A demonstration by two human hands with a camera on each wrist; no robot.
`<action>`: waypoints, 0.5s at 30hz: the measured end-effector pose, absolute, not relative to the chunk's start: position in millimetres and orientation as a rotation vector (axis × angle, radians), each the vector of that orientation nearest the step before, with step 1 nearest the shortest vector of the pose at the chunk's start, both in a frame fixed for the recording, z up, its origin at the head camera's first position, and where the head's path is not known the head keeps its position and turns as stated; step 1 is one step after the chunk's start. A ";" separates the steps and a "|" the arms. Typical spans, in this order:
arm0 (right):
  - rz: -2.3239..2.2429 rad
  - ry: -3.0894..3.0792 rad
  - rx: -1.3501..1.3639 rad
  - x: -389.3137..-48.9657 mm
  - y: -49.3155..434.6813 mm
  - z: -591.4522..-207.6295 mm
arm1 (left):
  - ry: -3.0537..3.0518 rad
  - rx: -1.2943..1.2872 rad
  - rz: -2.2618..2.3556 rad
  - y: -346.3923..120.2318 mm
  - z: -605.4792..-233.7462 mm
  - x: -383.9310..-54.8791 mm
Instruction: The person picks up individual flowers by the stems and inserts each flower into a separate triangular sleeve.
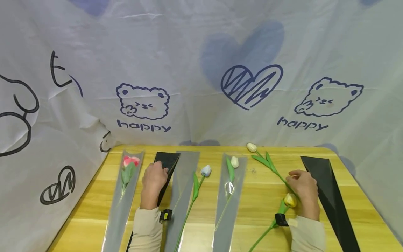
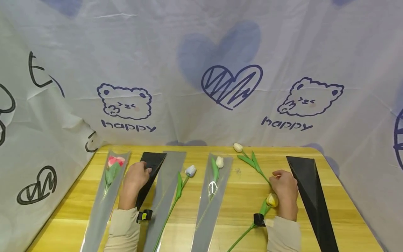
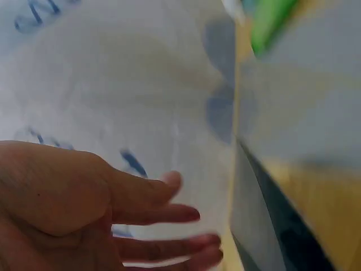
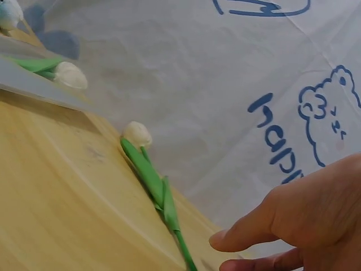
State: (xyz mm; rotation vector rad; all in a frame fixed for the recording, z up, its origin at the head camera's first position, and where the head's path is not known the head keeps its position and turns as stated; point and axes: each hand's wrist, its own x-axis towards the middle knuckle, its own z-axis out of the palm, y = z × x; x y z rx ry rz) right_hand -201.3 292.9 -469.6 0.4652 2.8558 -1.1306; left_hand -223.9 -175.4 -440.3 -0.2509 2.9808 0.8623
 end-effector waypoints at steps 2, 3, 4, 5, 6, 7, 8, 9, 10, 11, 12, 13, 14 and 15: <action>-1.116 2.871 0.438 -204.6 291.0 -471.6 | 2.937 -0.322 0.760 -191.9 -446.7 -226.9; -1.105 2.877 0.425 -206.0 289.5 -472.6 | 2.919 -0.347 0.730 -198.3 -450.3 -228.5; -1.096 2.877 0.416 -207.3 287.9 -473.8 | 2.899 -0.371 0.729 -203.7 -453.9 -230.0; -1.088 2.877 0.410 -208.5 286.0 -475.0 | 2.889 -0.398 0.729 -207.9 -457.5 -231.4; -1.081 2.873 0.406 -209.5 284.0 -475.8 | 2.885 -0.426 0.727 -211.1 -460.8 -232.6; -1.070 2.867 0.403 -210.2 282.1 -476.5 | 2.878 -0.460 0.727 -213.7 -463.8 -233.3; -1.063 2.861 0.404 -210.9 280.2 -477.2 | 2.874 -0.486 0.718 -215.6 -466.7 -234.0; -1.047 2.862 0.410 -211.4 278.5 -477.6 | 2.875 -0.503 0.715 -216.6 -469.1 -234.4; -1.036 2.860 0.418 -211.8 276.8 -477.7 | 2.877 -0.514 0.721 -217.1 -471.5 -234.9; -1.019 2.862 0.432 -212.1 275.3 -477.6 | 2.890 -0.512 0.718 -217.1 -473.5 -235.2; -1.008 2.859 0.449 -212.4 273.8 -477.4 | 2.904 -0.509 0.713 -216.7 -474.7 -235.1; -0.996 2.856 0.465 -212.7 272.5 -477.0 | 2.918 -0.503 0.707 -216.2 -475.9 -235.1; -0.986 2.855 0.482 -213.1 271.4 -476.7 | 2.930 -0.498 0.701 -215.7 -476.8 -234.9; -0.976 2.854 0.497 -213.2 270.5 -476.3 | 2.942 -0.495 0.704 -215.6 -477.9 -234.8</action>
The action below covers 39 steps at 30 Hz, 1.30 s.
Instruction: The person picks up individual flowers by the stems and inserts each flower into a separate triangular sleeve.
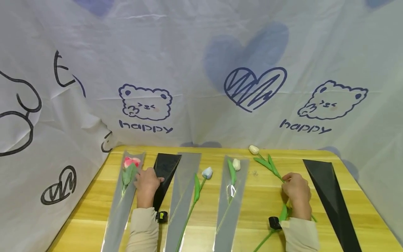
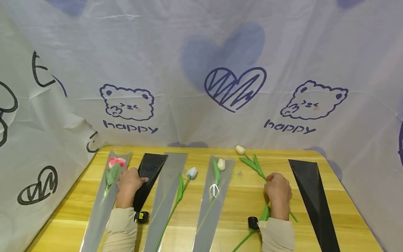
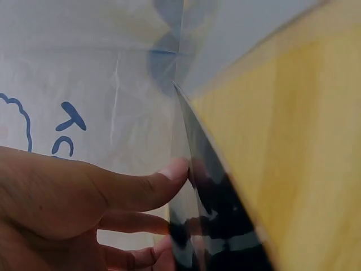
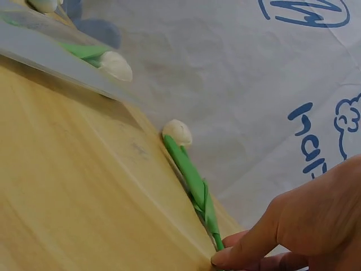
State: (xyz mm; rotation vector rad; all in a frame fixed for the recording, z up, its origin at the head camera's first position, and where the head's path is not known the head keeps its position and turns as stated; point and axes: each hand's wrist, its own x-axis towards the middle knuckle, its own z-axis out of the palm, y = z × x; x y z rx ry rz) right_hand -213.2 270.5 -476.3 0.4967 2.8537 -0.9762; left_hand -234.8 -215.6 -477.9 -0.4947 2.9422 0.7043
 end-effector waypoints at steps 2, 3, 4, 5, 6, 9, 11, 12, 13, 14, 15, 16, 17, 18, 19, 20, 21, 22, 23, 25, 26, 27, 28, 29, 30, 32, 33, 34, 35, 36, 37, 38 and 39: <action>-0.974 2.849 0.519 -212.8 269.1 -475.8 | 2.955 -0.500 0.720 -216.2 -478.0 -233.4; -0.976 2.849 0.522 -212.5 268.8 -476.2 | 2.956 -0.506 0.729 -216.8 -477.6 -232.6; -0.975 2.851 0.520 -212.1 268.7 -476.4 | 2.952 -0.505 0.745 -217.6 -477.3 -232.1; -0.975 2.857 0.517 -211.7 268.6 -477.2 | 2.945 -0.501 0.760 -218.9 -476.7 -231.4; -0.976 2.862 0.510 -211.2 268.4 -478.0 | 2.939 -0.495 0.782 -220.4 -476.0 -230.8; -0.982 2.878 0.496 -210.1 267.6 -479.6 | 2.929 -0.430 0.878 -225.7 -471.4 -229.3; -0.981 2.900 0.500 -209.4 266.7 -479.4 | 2.919 -0.349 1.021 -228.9 -465.5 -228.6; -0.981 2.912 0.503 -209.0 266.4 -478.3 | 2.893 -0.303 1.140 -229.9 -461.5 -227.8; -0.987 2.921 0.504 -208.3 266.2 -476.4 | 2.840 -0.247 1.277 -230.4 -457.1 -227.0; -0.992 2.935 0.505 -207.3 266.0 -474.4 | 2.784 -0.201 1.401 -230.5 -452.1 -225.8; -0.997 2.949 0.504 -206.2 266.2 -471.7 | 2.709 -0.157 1.525 -230.4 -447.0 -224.6; -1.006 2.961 0.507 -204.7 266.3 -468.6 | 2.647 -0.117 1.635 -229.8 -441.5 -223.1; -1.017 2.975 0.507 -203.2 266.7 -465.1 | 2.566 -0.080 1.743 -228.7 -436.7 -221.9; -1.032 2.987 0.506 -201.4 267.2 -461.1 | 2.493 -0.059 1.817 -227.3 -431.9 -220.5; -1.045 3.000 0.507 -199.4 267.6 -457.2 | 2.431 -0.029 1.875 -225.6 -427.6 -219.7; -1.059 3.017 0.510 -197.8 268.2 -453.4 | 2.389 -0.006 1.918 -223.4 -423.6 -218.9; -1.078 3.029 0.513 -196.2 268.5 -449.1 | 2.333 0.025 1.968 -220.6 -420.2 -218.3; -1.097 3.045 0.516 -194.4 268.8 -444.7 | 2.282 0.050 2.010 -217.7 -417.4 -218.0; -1.118 3.061 0.514 -192.7 268.8 -439.9 | 2.217 0.074 2.050 -214.5 -415.6 -217.8; -1.171 3.096 0.499 -189.4 268.4 -430.2 | 2.133 0.144 2.082 -208.8 -412.2 -216.4; -1.200 3.116 0.484 -187.7 267.8 -425.4 | 2.105 0.181 2.085 -206.3 -410.9 -215.6; -1.232 3.130 0.470 -186.0 266.8 -420.6 | 2.072 0.222 2.090 -203.5 -409.1 -214.4; -1.265 3.145 0.461 -184.7 265.7 -416.3 | 2.050 0.256 2.089 -201.2 -407.2 -213.4; -1.304 3.156 0.454 -183.9 264.3 -412.5 | 2.036 0.295 2.081 -198.9 -405.1 -212.2; -1.352 3.157 0.449 -183.5 262.8 -409.2 | 2.036 0.323 2.065 -196.7 -402.6 -210.9; -1.490 3.133 0.445 -183.8 258.4 -403.9 | 2.042 0.375 2.035 -193.0 -398.4 -209.2; -1.583 3.100 0.446 -184.3 255.8 -401.7 | 2.051 0.396 2.018 -191.2 -396.7 -208.5; -1.694 3.056 0.439 -185.1 252.8 -399.8 | 2.076 0.411 1.991 -190.0 -395.9 -208.2; -1.826 2.995 0.425 -186.0 249.6 -398.1 | 2.097 0.430 1.963 -188.7 -395.6 -208.0; -1.962 2.921 0.406 -186.7 246.2 -396.6 | 2.120 0.441 1.935 -187.4 -395.9 -208.2; -2.090 2.845 0.377 -187.4 242.8 -395.1 | 2.135 0.453 1.913 -185.8 -396.8 -208.8; -2.219 2.752 0.339 -187.9 239.5 -393.9 | 2.141 0.464 1.899 -183.9 -397.9 -209.6; -2.333 2.661 0.297 -188.2 236.1 -392.5 | 2.143 0.466 1.889 -181.9 -399.3 -210.6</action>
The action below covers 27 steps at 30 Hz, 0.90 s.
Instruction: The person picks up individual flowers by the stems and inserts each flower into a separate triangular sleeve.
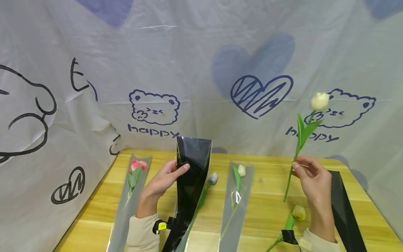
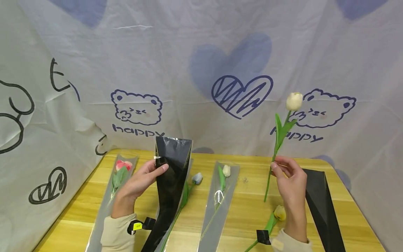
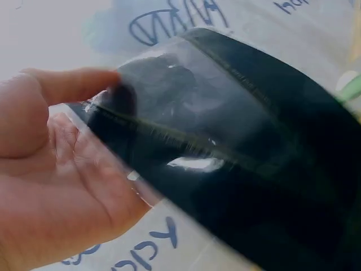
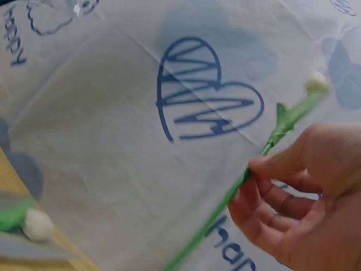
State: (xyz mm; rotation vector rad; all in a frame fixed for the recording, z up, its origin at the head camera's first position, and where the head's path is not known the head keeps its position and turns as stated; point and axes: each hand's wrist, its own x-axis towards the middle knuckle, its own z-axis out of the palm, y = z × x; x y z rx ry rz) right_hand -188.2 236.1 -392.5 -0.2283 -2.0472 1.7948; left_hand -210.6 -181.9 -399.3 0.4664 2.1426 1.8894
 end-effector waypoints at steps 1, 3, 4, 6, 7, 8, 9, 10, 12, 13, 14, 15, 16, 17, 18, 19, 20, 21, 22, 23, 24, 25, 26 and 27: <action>1.869 -1.990 -0.194 -188.1 233.0 -391.9 | 2.140 0.464 1.884 -179.7 -400.9 -211.2; 1.966 -1.920 -0.123 -187.8 226.6 -391.3 | 2.121 0.473 1.880 -175.1 -403.7 -212.4; 1.999 -1.903 -0.086 -187.7 223.3 -390.9 | 2.117 0.480 1.879 -173.1 -405.0 -212.8; 2.039 -1.888 -0.023 -188.4 216.3 -390.6 | 2.127 0.494 1.876 -169.4 -407.0 -213.4; 2.046 -1.889 0.002 -188.8 212.4 -390.3 | 2.130 0.500 1.875 -167.8 -407.9 -213.7; 2.054 -1.885 0.023 -189.3 208.4 -390.1 | 2.139 0.510 1.870 -166.3 -408.6 -213.9; 2.067 -1.875 0.040 -189.8 204.5 -389.6 | 2.146 0.520 1.867 -165.0 -409.3 -214.0; 2.080 -1.861 0.054 -190.2 200.6 -389.2 | 2.146 0.535 1.865 -163.6 -409.9 -214.2; 2.120 -1.810 0.081 -191.2 193.0 -388.1 | 2.129 0.566 1.872 -160.6 -410.7 -214.7; 2.140 -1.778 0.093 -191.5 189.6 -387.5 | 2.120 0.574 1.873 -158.8 -410.9 -214.9; 2.162 -1.741 0.101 -191.9 186.3 -386.9 | 2.115 0.587 1.873 -157.0 -411.3 -215.1; 2.187 -1.698 0.109 -192.3 183.4 -386.2 | 2.114 0.598 1.870 -155.2 -411.6 -215.3; 2.208 -1.656 0.112 -192.6 180.5 -385.6 | 2.121 0.603 1.866 -153.4 -412.2 -215.7; 2.225 -1.616 0.115 -193.0 178.0 -384.8 | 2.137 0.605 1.859 -151.7 -412.8 -216.0; 2.241 -1.577 0.114 -193.1 175.7 -384.1 | 2.154 0.604 1.852 -150.2 -413.5 -216.4; 2.254 -1.539 0.112 -193.2 173.8 -383.4 | 2.169 0.600 1.846 -148.6 -414.0 -216.6; 2.263 -1.507 0.109 -193.3 172.2 -382.6 | 2.182 0.595 1.842 -147.2 -414.4 -216.7; 2.267 -1.482 0.107 -193.1 171.0 -382.0 | 2.194 0.589 1.839 -145.9 -414.7 -216.7; 2.269 -1.458 0.106 -192.9 170.0 -381.4 | 2.201 0.583 1.840 -144.7 -415.1 -216.8; 2.268 -1.436 0.108 -192.6 169.4 -380.7 | 2.209 0.578 1.842 -143.7 -415.5 -216.8; 2.267 -1.412 0.113 -192.2 168.9 -380.2 | 2.215 0.572 1.844 -142.5 -415.7 -216.9; 2.262 -1.393 0.120 -191.7 168.7 -379.7 | 2.222 0.572 1.844 -141.5 -415.9 -217.1; 2.253 -1.374 0.131 -191.1 168.6 -379.2 | 2.232 0.572 1.845 -140.8 -416.2 -217.3; 2.249 -1.349 0.146 -190.4 168.8 -378.6 | 2.241 0.567 1.846 -139.8 -416.5 -217.6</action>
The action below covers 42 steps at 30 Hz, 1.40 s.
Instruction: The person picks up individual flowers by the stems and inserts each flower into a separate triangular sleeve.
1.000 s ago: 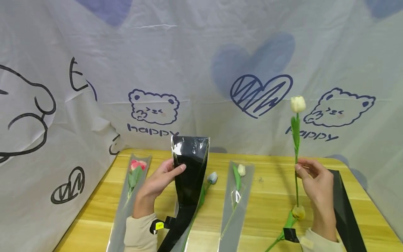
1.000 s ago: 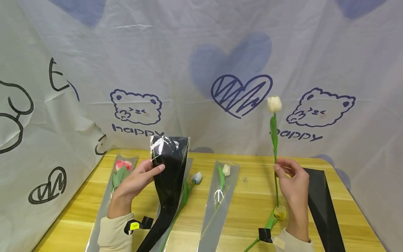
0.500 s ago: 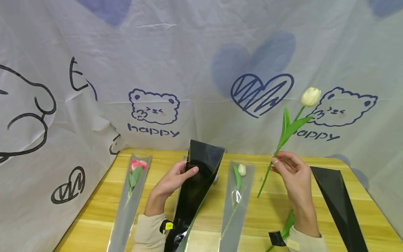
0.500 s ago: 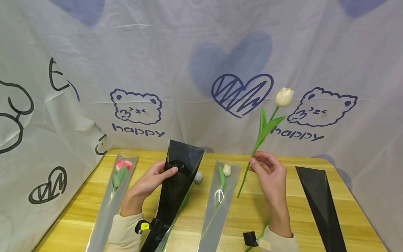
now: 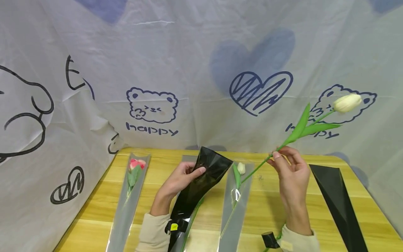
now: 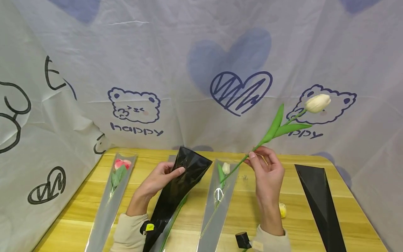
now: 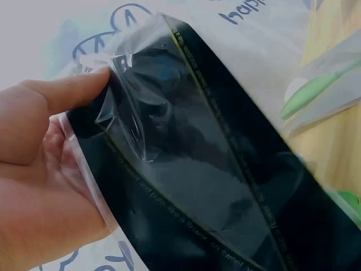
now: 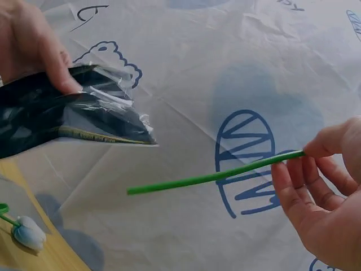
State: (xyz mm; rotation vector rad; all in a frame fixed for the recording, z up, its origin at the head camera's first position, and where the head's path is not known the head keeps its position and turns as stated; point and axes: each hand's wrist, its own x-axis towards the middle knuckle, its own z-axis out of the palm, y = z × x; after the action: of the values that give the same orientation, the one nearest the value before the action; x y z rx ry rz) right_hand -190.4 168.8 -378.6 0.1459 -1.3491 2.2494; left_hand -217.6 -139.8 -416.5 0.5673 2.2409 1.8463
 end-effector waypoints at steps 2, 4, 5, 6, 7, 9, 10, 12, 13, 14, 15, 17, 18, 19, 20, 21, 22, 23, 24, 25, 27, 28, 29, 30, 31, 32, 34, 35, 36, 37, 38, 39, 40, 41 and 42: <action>2.240 -1.297 0.184 -189.2 169.4 -376.8 | 2.248 0.566 1.852 -137.4 -416.6 -218.0; 2.249 -1.229 0.231 -188.0 169.8 -374.9 | 2.250 0.570 1.851 -135.0 -416.6 -218.1; 2.256 -1.192 0.254 -187.5 169.8 -373.8 | 2.248 0.570 1.853 -133.9 -416.3 -217.7; 2.265 -1.155 0.273 -187.2 169.6 -372.5 | 2.244 0.573 1.854 -132.7 -416.1 -217.4; 2.272 -1.124 0.286 -186.9 169.2 -371.3 | 2.242 0.581 1.855 -131.9 -416.0 -217.1; 2.290 -1.058 0.307 -186.4 168.5 -369.0 | 2.245 0.602 1.846 -130.2 -415.6 -216.3; 2.286 -1.046 0.308 -186.2 168.0 -368.1 | 2.241 0.613 1.847 -129.1 -415.0 -215.8; 2.273 -1.046 0.302 -185.9 166.9 -366.7 | 2.237 0.650 1.844 -127.0 -414.8 -215.2; 2.275 -1.043 0.301 -185.8 166.4 -366.5 | 2.235 0.672 1.841 -126.0 -415.1 -215.1; 2.276 -1.049 0.301 -185.8 165.8 -366.5 | 2.234 0.688 1.836 -124.8 -415.0 -214.6; 2.276 -1.065 0.296 -186.0 165.0 -366.8 | 2.233 0.705 1.832 -123.4 -414.6 -214.0; 2.284 -1.112 0.288 -186.5 162.7 -367.4 | 2.234 0.734 1.818 -120.8 -414.0 -212.8; 2.291 -1.140 0.283 -186.7 161.3 -367.9 | 2.234 0.743 1.812 -119.4 -413.2 -212.0; 2.305 -1.161 0.280 -186.9 159.6 -368.0 | 2.233 0.751 1.807 -118.0 -412.9 -211.4; 2.316 -1.188 0.276 -186.9 157.6 -367.9 | 2.233 0.756 1.803 -116.8 -411.6 -210.3; 2.327 -1.215 0.270 -186.8 155.5 -367.8 | 2.232 0.764 1.799 -115.6 -410.8 -209.7; 2.335 -1.245 0.264 -186.5 153.2 -367.6 | 2.231 0.771 1.798 -114.7 -409.9 -209.0; 2.339 -1.279 0.258 -186.3 151.0 -367.4 | 2.229 0.773 1.799 -113.9 -409.1 -208.4; 2.346 -1.303 0.255 -185.9 148.9 -367.1 | 2.229 0.773 1.799 -113.1 -408.5 -208.1; 2.348 -1.327 0.252 -185.4 147.2 -366.7 | 2.231 0.776 1.797 -112.3 -407.7 -207.6; 2.324 -1.397 0.257 -184.6 145.2 -366.6 | 2.233 0.776 1.793 -111.2 -407.0 -207.3; 2.307 -1.435 0.261 -184.3 145.0 -366.9 | 2.232 0.775 1.793 -110.8 -406.9 -207.2; 2.290 -1.472 0.262 -184.1 145.4 -367.4 | 2.229 0.773 1.793 -110.3 -407.0 -207.1; 2.275 -1.510 0.263 -183.7 146.3 -367.9 | 2.226 0.776 1.791 -109.7 -407.0 -206.9; 2.257 -1.556 0.265 -183.4 147.6 -368.8 | 2.219 0.779 1.794 -109.0 -406.9 -206.7; 2.235 -1.617 0.267 -183.1 149.1 -369.9 | 2.210 0.780 1.796 -108.3 -407.0 -206.6; 2.183 -1.755 0.276 -182.6 151.6 -372.0 | 2.198 0.783 1.799 -106.8 -406.5 -206.1; 2.163 -1.816 0.297 -182.3 152.3 -373.0 | 2.193 0.782 1.799 -105.9 -406.0 -205.8; 2.143 -1.874 0.328 -182.1 152.7 -373.9 | 2.187 0.778 1.799 -105.0 -405.5 -205.5; 2.126 -1.927 0.365 -181.9 152.8 -374.9 | 2.181 0.769 1.802 -104.1 -405.0 -205.1; 2.111 -1.972 0.402 -181.9 152.5 -375.7 | 2.177 0.758 1.803 -103.4 -404.6 -204.7; 2.103 -2.005 0.437 -181.8 151.9 -376.3 | 2.171 0.745 1.805 -102.7 -404.2 -204.3; 2.109 -2.026 0.468 -181.7 151.2 -376.9 | 2.163 0.735 1.807 -102.1 -403.8 -203.8; 2.111 -2.047 0.490 -181.5 150.6 -377.4 | 2.158 0.728 1.808 -101.7 -403.4 -203.3; 2.110 -2.069 0.502 -181.4 150.0 -377.7 | 2.152 0.727 1.811 -101.4 -402.9 -202.9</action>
State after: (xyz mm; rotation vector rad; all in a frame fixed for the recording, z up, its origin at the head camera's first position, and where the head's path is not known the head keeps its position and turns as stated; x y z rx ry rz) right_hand -181.4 150.0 -377.7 0.5021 -2.0695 2.1096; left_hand -202.9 -101.4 -402.9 0.7274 2.1525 1.8106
